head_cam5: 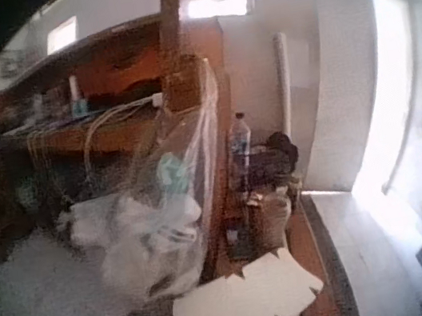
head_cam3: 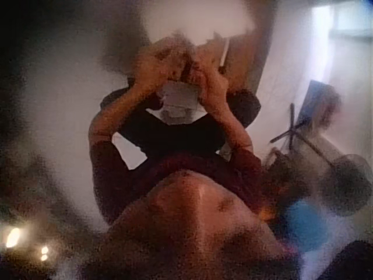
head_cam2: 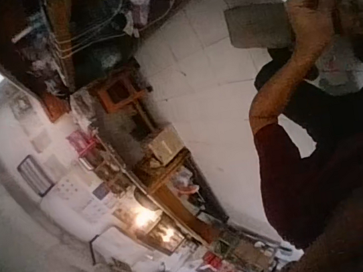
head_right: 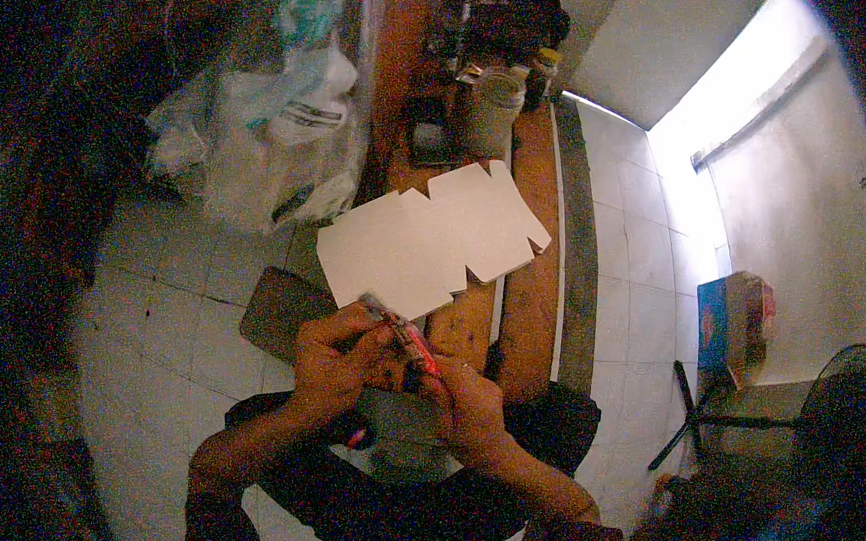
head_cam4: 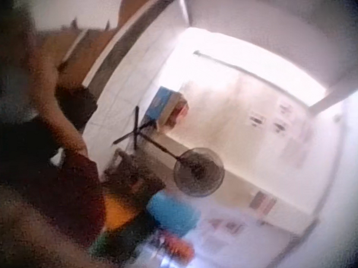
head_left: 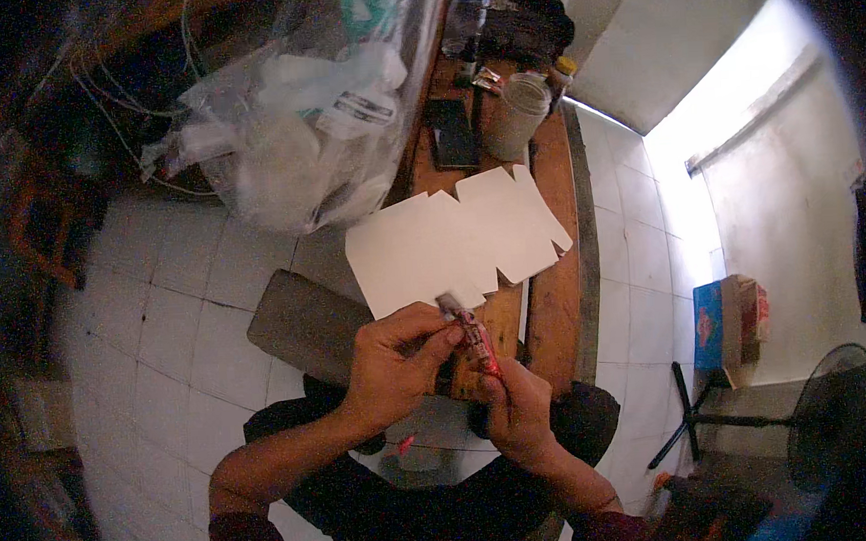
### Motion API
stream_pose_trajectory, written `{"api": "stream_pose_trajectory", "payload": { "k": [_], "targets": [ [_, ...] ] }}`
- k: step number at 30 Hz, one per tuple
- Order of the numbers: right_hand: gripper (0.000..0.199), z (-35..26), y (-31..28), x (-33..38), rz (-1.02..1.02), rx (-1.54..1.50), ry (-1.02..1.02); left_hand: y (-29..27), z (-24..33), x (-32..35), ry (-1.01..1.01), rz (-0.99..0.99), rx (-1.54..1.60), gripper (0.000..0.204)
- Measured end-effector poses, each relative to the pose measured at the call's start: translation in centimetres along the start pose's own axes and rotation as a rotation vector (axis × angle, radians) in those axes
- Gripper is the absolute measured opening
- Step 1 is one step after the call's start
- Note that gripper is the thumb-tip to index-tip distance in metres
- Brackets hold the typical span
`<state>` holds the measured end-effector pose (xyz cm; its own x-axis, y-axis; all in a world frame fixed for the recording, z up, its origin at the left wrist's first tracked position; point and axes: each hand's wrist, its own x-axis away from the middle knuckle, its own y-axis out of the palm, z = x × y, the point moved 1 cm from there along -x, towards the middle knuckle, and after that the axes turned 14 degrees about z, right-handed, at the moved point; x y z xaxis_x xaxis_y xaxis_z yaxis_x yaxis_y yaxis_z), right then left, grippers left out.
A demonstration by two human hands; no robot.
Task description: The person folds and assembles flat paper sheets into small rectangular boxes. They fold the edges, tuck flaps, and press seams to form the box shape, then place the finished boxes on the table.
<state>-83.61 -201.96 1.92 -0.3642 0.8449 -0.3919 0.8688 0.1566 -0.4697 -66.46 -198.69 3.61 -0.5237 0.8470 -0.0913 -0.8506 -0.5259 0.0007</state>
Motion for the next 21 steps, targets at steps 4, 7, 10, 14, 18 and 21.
{"api": "stream_pose_trajectory", "payload": {
  "k": [4, 7, 10, 14, 18, 21],
  "targets": [
    [0.014, 0.0, -0.1, -0.5, 0.023, 0.035, -0.028, 0.6, -0.2, -0.4, -0.063, -0.003, -0.019, 0.009],
    [0.012, 0.7, 0.1, -0.2, 0.014, 0.013, 0.028, 1.9, -0.6, 0.0, -0.185, 0.010, 0.112, 0.010],
    [0.012, 1.0, 0.3, 0.0, -0.120, 0.045, 0.082, 2.7, -1.0, 0.8, -0.227, -0.005, 0.247, 0.012],
    [0.011, 1.0, -1.4, -1.9, -0.092, 0.116, 0.042, 2.1, -1.8, 0.6, -0.046, -0.056, -0.053, 0.015],
    [0.008, 1.1, -3.5, -2.9, 0.234, -0.056, 0.016, 2.4, -1.4, 0.9, -0.056, -0.155, -0.220, 0.014],
    [0.015, 0.8, -3.2, -2.7, 0.291, -0.131, -0.076, 2.8, -2.1, 1.4, -0.020, -0.132, -0.188, 0.013]
  ]
}}
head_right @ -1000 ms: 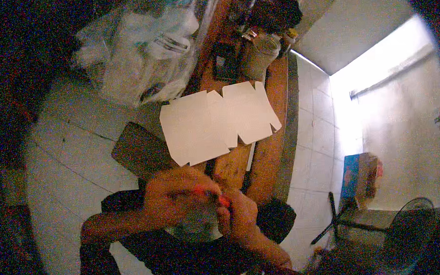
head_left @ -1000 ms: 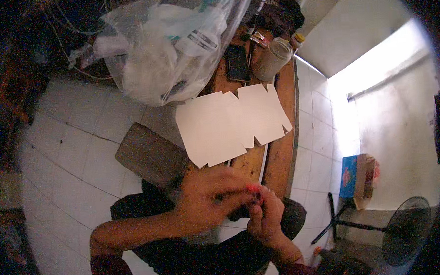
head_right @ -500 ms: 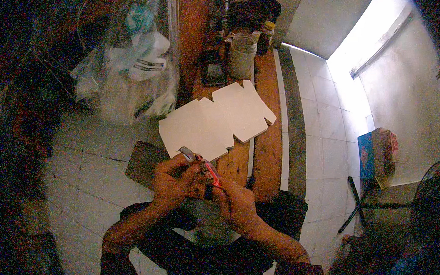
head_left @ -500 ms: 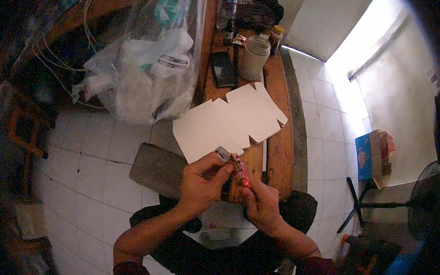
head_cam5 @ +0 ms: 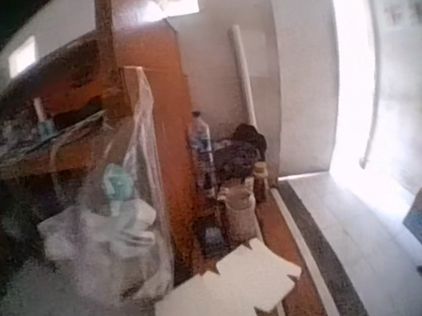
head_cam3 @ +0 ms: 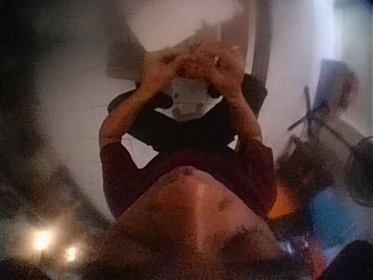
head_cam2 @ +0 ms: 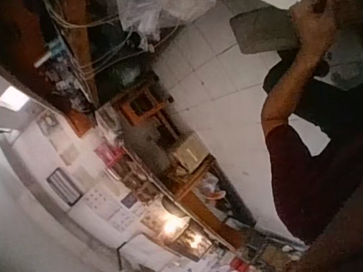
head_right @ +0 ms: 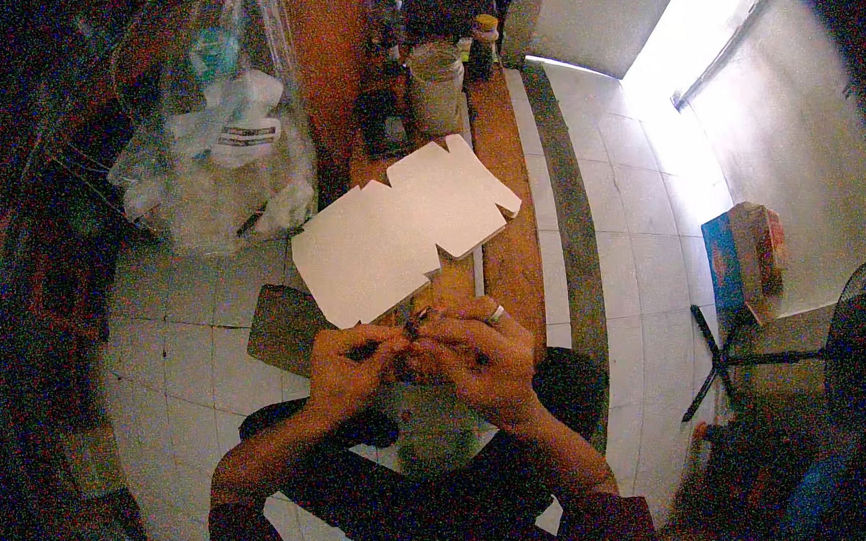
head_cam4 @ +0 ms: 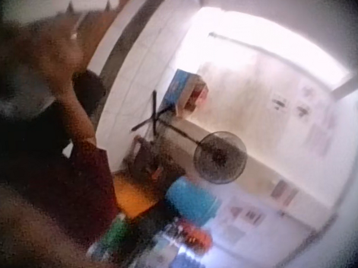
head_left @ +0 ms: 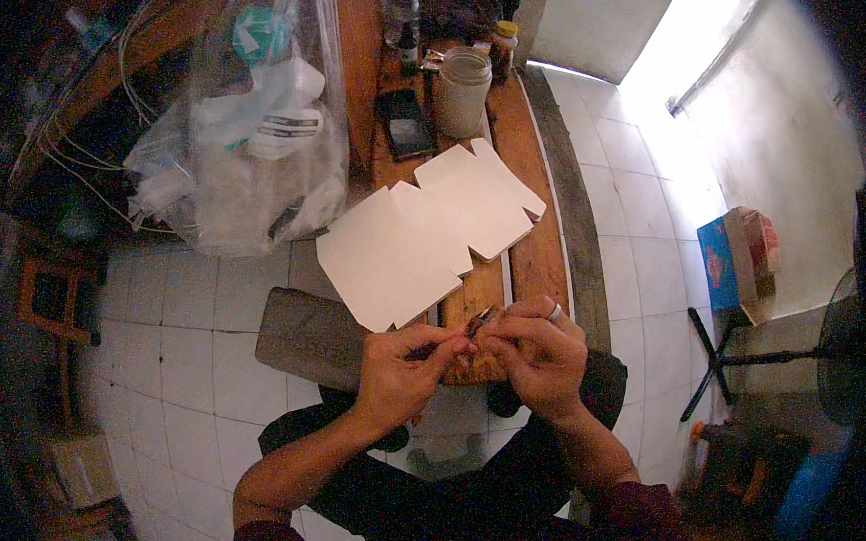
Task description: The person folds and assembles flat paper sheets into small rectangular boxes. They fold the edges, tuck flaps, and press seams to form the box shape, then place the finished boxes on the table.
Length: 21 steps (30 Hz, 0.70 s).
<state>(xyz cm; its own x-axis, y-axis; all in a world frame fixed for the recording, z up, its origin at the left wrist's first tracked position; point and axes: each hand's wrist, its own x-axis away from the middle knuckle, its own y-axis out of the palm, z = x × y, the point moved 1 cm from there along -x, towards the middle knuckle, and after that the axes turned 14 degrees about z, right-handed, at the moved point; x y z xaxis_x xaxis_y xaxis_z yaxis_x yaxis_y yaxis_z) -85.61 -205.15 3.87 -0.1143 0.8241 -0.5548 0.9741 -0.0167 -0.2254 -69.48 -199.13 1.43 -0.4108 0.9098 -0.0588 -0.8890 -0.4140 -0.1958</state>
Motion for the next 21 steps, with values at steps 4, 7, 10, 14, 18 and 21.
{"api": "stream_pose_trajectory", "payload": {
  "k": [4, 7, 10, 14, 18, 21],
  "targets": [
    [0.016, 0.4, 0.3, 0.3, -0.021, 0.036, 0.063, 0.3, -0.5, 0.3, -0.014, -0.013, 0.036, 0.013],
    [0.012, 0.7, 0.0, 0.4, -0.068, 0.018, 0.103, 0.2, -0.6, 0.2, 0.020, -0.014, 0.070, 0.014],
    [0.009, 1.7, -0.9, 0.1, -0.021, -0.013, 0.079, 0.1, 0.2, -0.1, -0.015, -0.095, -0.029, 0.016],
    [0.010, 2.1, -2.8, -1.7, 0.245, -0.265, 0.385, 0.2, -0.7, -0.8, 0.137, -0.138, -0.083, 0.018],
    [0.015, 3.3, -2.3, -0.6, 0.053, -0.299, 0.540, 0.7, -0.6, -0.7, 0.051, -0.110, -0.129, 0.019],
    [0.013, 4.4, -2.5, -0.3, 0.085, -0.174, 0.486, 0.8, -0.4, -0.6, 0.030, -0.103, -0.110, 0.019]
  ]
}}
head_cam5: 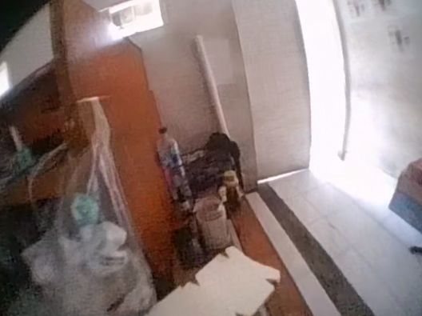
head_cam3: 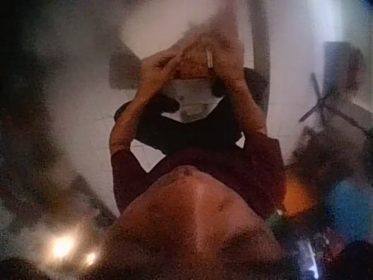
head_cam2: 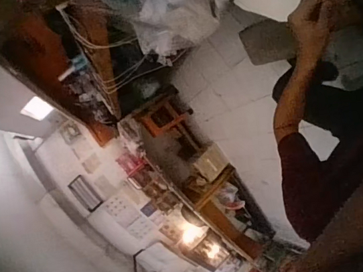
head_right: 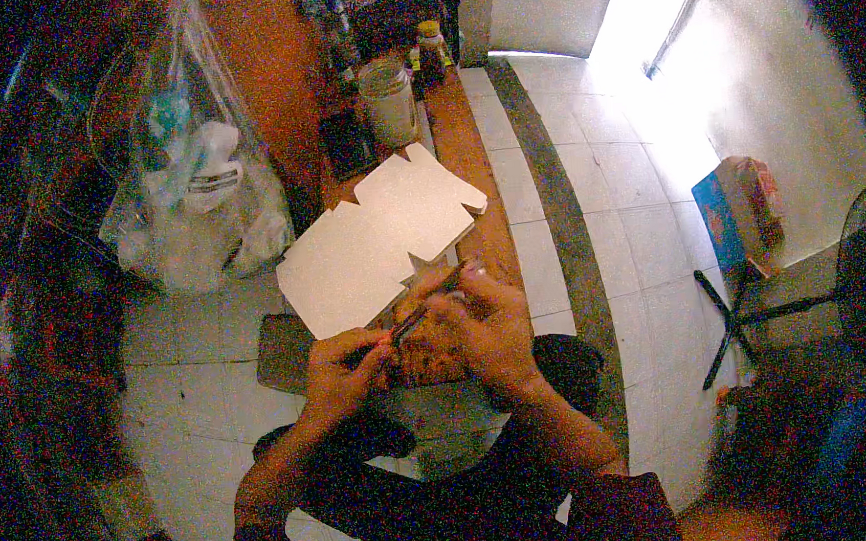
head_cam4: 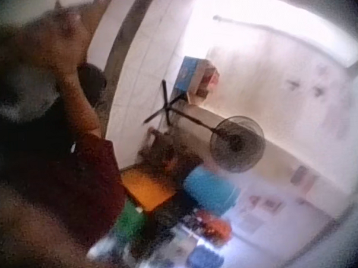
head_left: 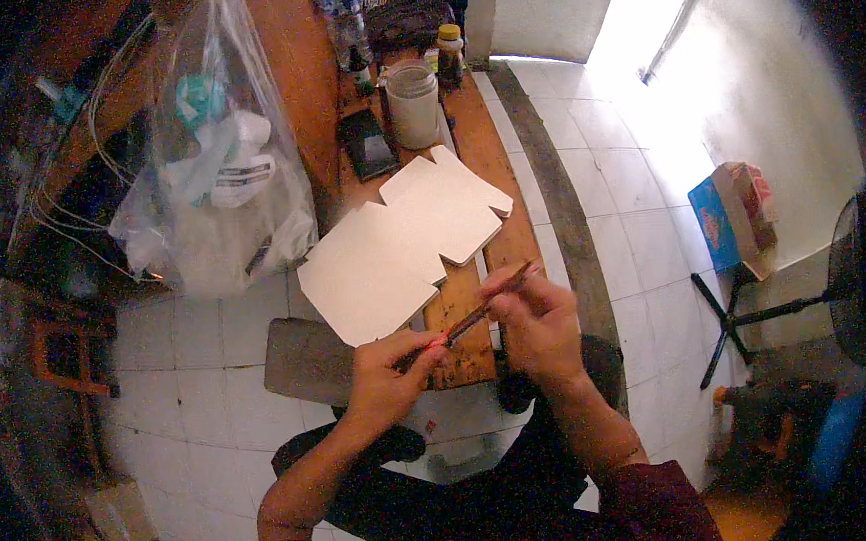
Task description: The person folds and assembles flat paper sheets into small rectangular boxes. They fold the edges, tuck flaps, and press seams to form the box shape, then place the finished boxes on the table.
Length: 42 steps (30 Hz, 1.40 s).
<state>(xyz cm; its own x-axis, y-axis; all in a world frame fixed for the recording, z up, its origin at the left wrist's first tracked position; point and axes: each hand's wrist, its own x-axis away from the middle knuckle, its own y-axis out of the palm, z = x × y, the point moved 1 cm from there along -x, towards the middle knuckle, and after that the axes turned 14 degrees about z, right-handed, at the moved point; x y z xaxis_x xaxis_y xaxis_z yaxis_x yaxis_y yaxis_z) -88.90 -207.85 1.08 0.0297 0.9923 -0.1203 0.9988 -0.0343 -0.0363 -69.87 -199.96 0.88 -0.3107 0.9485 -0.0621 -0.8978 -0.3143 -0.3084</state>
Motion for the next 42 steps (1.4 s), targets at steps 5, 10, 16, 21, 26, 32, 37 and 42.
{"api": "stream_pose_trajectory", "payload": {
  "k": [5, 10, 16, 21, 26, 32, 37, 42],
  "targets": [
    [0.018, -1.9, -4.2, -2.8, 0.329, -0.320, -0.153, -1.1, -0.2, -4.5, -0.107, 0.175, 0.018, 0.028],
    [0.015, -1.4, -5.4, -2.6, 0.209, -0.197, -0.110, 1.9, -3.5, -19.7, -0.168, 0.343, 0.132, 0.029],
    [0.020, -1.7, -1.6, -2.2, -0.013, -0.328, 0.113, -0.7, -14.5, -39.5, 0.217, 0.731, -0.280, 0.053],
    [0.024, -1.5, -2.2, -2.3, -0.109, -0.288, 0.245, 0.3, -12.7, -41.9, 0.102, 0.610, -0.145, 0.051],
    [0.023, 1.0, -4.3, -2.1, -0.094, -0.217, 0.209, 6.4, -0.4, -24.9, 0.181, 0.335, 0.071, 0.033],
    [0.034, -2.4, -2.2, 0.4, -0.542, -0.480, 0.481, 2.2, 7.4, -5.7, 0.249, -0.349, 0.144, 0.020],
    [0.030, -3.5, -1.2, 1.4, -0.689, -0.211, 0.234, -0.5, 8.0, -2.2, 0.234, -0.196, 0.126, 0.019],
    [0.019, -11.8, -1.5, 3.4, -0.923, 0.298, -0.567, -2.8, 9.8, 1.4, 0.906, -0.078, 0.365, 0.018]
  ]
}}
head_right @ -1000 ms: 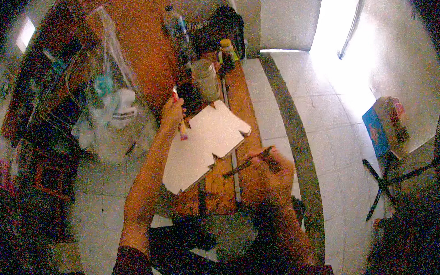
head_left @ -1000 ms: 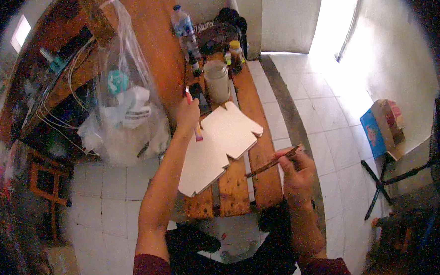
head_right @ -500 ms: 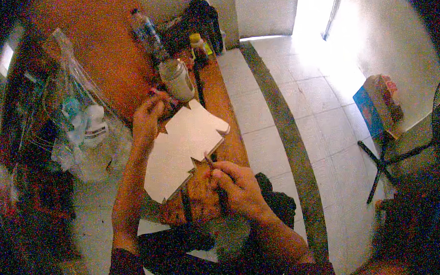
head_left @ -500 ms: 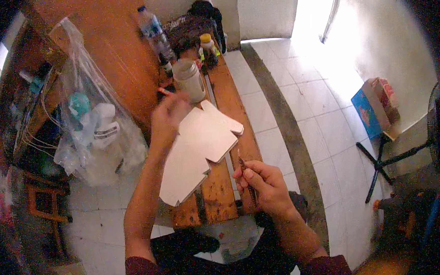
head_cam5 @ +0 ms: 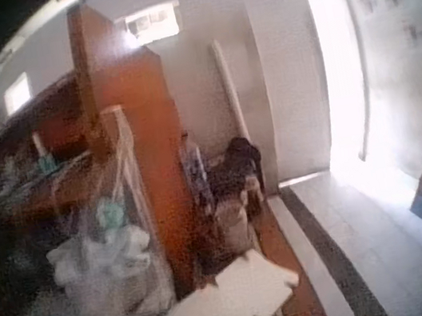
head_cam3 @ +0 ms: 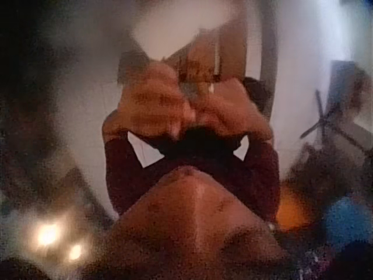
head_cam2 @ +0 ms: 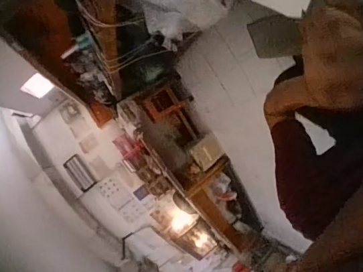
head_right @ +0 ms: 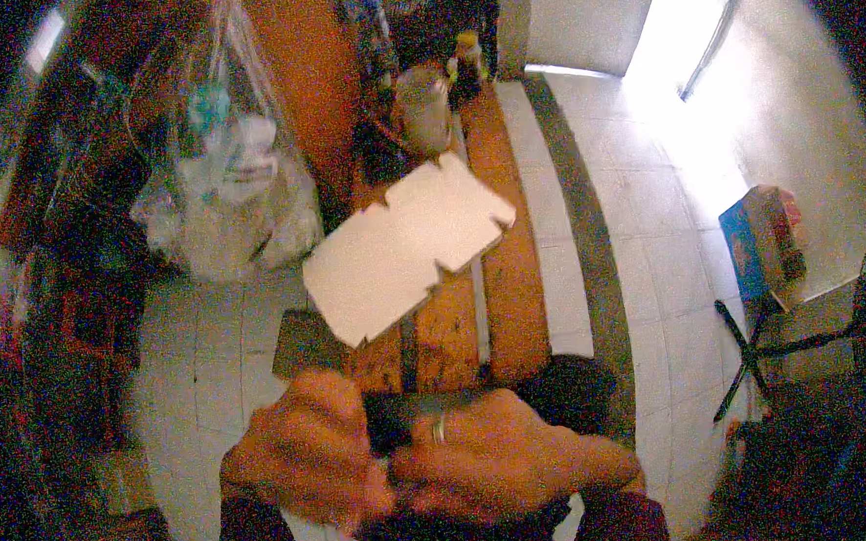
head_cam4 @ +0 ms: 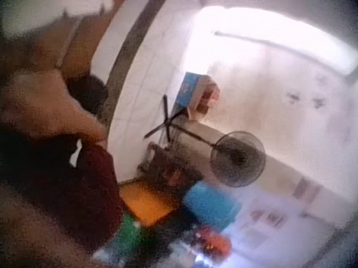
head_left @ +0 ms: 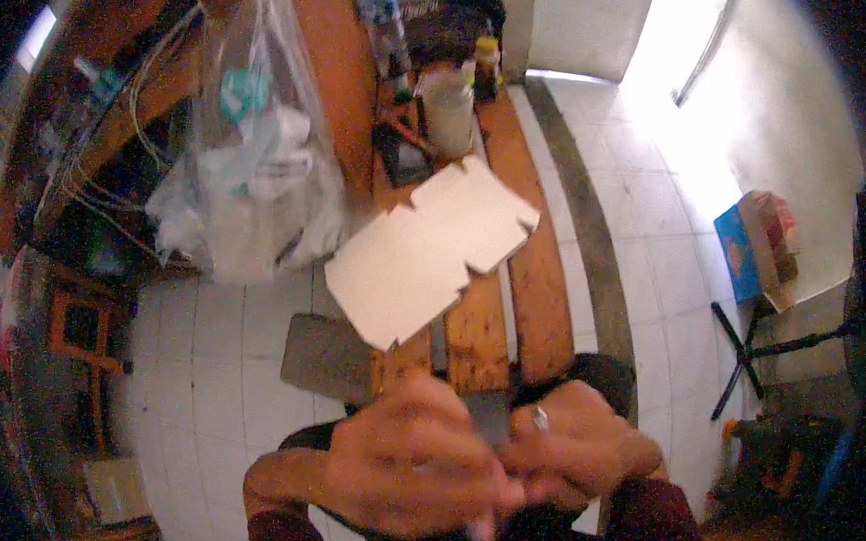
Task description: The person folds and assembles flat paper sheets into small rectangular boxes. They fold the edges, tuck flaps, and press seams to form the box shape, then place the finished boxes on the table.
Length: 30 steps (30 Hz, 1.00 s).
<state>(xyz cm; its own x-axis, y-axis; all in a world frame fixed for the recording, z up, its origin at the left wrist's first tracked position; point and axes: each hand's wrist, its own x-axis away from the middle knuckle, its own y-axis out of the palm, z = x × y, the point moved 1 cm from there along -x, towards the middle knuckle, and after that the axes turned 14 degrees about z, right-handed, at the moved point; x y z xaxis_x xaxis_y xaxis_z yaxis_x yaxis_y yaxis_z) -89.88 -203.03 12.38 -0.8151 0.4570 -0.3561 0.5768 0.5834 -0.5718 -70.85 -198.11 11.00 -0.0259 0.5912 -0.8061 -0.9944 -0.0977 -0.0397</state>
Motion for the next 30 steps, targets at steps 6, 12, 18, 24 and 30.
{"api": "stream_pose_trajectory", "payload": {
  "k": [6, 12, 18, 24, 30],
  "targets": [
    [0.020, -3.8, 1.0, -2.0, 0.437, -0.004, -0.493, -1.1, 2.6, 0.5, 0.265, -0.003, 0.158, 0.010],
    [0.016, -3.2, 0.4, -1.3, 0.257, -0.040, -0.406, -0.9, 2.9, 1.1, -0.018, 0.010, 0.190, 0.025],
    [0.014, -1.9, 1.5, -1.4, 0.350, -0.142, -0.473, 0.9, 4.3, 1.4, -0.156, 0.195, 0.070, 0.018],
    [0.014, -2.8, 0.5, -0.6, 0.392, 0.008, -0.410, 2.0, 2.4, -0.2, 0.198, 0.152, 0.251, 0.001],
    [0.016, -2.7, 0.1, -0.2, 0.457, 0.102, -0.450, -0.1, 4.0, 1.5, -0.257, 0.019, 0.168, 0.007]
  ]
}}
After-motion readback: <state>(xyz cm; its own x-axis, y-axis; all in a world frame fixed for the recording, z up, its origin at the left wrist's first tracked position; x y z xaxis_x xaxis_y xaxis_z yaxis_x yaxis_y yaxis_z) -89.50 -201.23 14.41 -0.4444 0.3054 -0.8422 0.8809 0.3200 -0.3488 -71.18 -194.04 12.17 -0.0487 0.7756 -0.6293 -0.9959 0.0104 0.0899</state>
